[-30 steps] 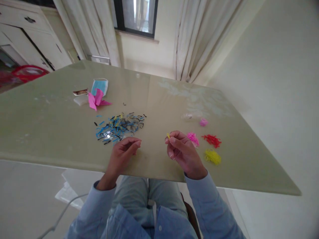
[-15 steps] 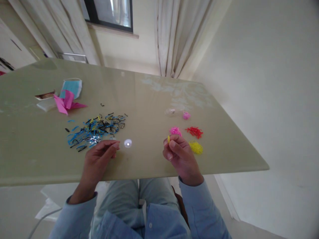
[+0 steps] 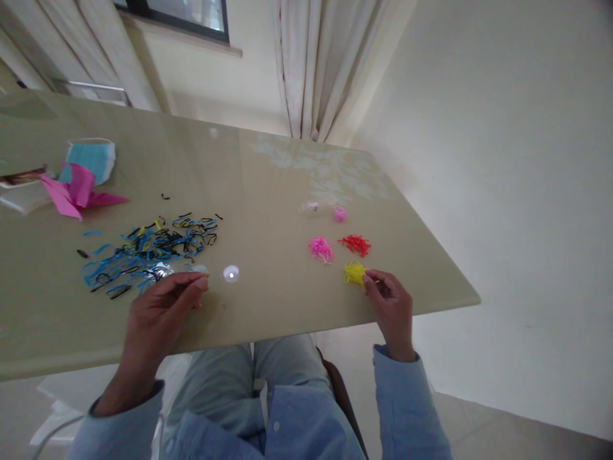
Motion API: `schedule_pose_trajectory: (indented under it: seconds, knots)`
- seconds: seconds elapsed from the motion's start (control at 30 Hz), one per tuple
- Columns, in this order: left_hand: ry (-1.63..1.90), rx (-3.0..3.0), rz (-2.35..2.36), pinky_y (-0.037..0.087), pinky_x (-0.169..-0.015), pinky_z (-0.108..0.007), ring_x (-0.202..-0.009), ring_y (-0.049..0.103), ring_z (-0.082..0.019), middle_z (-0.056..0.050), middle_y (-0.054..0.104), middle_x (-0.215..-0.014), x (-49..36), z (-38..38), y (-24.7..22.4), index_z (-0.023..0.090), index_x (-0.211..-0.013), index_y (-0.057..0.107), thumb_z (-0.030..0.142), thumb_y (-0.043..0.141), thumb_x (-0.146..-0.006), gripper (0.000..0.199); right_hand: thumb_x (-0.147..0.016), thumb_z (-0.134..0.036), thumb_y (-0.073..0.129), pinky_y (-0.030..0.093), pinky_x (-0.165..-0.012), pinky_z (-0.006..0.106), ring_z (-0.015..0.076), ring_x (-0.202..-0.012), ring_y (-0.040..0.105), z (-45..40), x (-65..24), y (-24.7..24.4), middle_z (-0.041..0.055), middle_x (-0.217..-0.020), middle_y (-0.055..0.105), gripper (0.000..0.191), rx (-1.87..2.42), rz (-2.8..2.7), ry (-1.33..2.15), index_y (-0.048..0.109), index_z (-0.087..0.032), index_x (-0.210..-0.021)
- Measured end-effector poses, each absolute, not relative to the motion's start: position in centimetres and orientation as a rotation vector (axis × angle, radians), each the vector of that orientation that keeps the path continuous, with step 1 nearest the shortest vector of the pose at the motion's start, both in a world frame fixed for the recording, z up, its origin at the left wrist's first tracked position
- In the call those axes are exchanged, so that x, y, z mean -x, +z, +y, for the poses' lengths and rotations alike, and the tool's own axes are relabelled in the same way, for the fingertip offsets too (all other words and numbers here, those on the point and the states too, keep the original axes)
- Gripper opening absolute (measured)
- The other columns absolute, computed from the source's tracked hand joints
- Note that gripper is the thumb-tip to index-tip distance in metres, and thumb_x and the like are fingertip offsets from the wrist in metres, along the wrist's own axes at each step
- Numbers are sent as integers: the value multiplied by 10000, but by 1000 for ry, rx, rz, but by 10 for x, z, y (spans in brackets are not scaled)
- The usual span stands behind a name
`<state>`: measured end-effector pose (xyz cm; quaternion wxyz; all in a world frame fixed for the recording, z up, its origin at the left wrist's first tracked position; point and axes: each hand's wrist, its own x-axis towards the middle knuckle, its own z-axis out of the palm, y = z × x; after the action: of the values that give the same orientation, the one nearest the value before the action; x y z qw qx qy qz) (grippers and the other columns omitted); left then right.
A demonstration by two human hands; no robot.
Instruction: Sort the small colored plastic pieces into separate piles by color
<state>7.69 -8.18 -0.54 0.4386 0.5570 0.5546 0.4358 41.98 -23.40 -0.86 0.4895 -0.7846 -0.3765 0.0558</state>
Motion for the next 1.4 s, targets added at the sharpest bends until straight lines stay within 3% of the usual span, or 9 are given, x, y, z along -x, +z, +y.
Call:
schedule_pose_trajectory:
  seconds: [0.5,0.67,0.8,0.97,1.2,1.4]
  knots:
    - [1067,-1445,1379,491,-576,-253,-598,588,-143,-2,696,-730,-75,-82,-11,225,-878,745,486,766,-716,308,-842,-488,640,508,-619,299,170,-614,630,-238,-437,-14,62,-790,716,371,2038,-867,4,729,-159,-988]
    - [1067,-1482,1352,487,-557,-240,-567,588,-140,9,659,-638,-77,-82,-9,215,-847,744,483,753,-725,295,-884,-469,621,495,-615,274,153,-629,612,-236,-410,-7,53,-804,708,329,1934,-903,35,712,-164,-969]
    - [1095,-1491,1317,479,-539,-220,-545,578,-123,11,644,-615,-77,-81,-8,192,-821,742,486,750,-723,310,-930,-430,588,442,-576,244,126,-569,548,-225,-376,0,2,-656,625,290,1833,-1113,153,662,-179,-805]
    - [1088,-1477,1240,473,-520,-208,-539,572,-113,0,665,-640,-78,-81,-8,180,-826,747,432,736,-758,260,-986,-403,513,364,-534,229,98,-499,480,-203,-345,3,-29,-520,506,466,1725,-1387,278,553,-183,-578]
    - [1173,-1444,1195,487,-545,-229,-560,582,-117,-26,711,-738,-72,-74,-6,174,-851,740,431,714,-781,268,-999,-446,476,315,-511,227,90,-475,452,-174,-335,-12,-35,-497,473,523,1735,-1591,328,514,-184,-548]
    - [1053,-1851,1583,506,-657,-294,-643,617,-168,-64,737,-857,-36,-36,-3,168,-1004,754,415,592,-841,337,-997,-487,442,295,-498,229,91,-466,411,-173,-339,-18,-40,-488,420,551,1800,-1684,239,482,-189,-535]
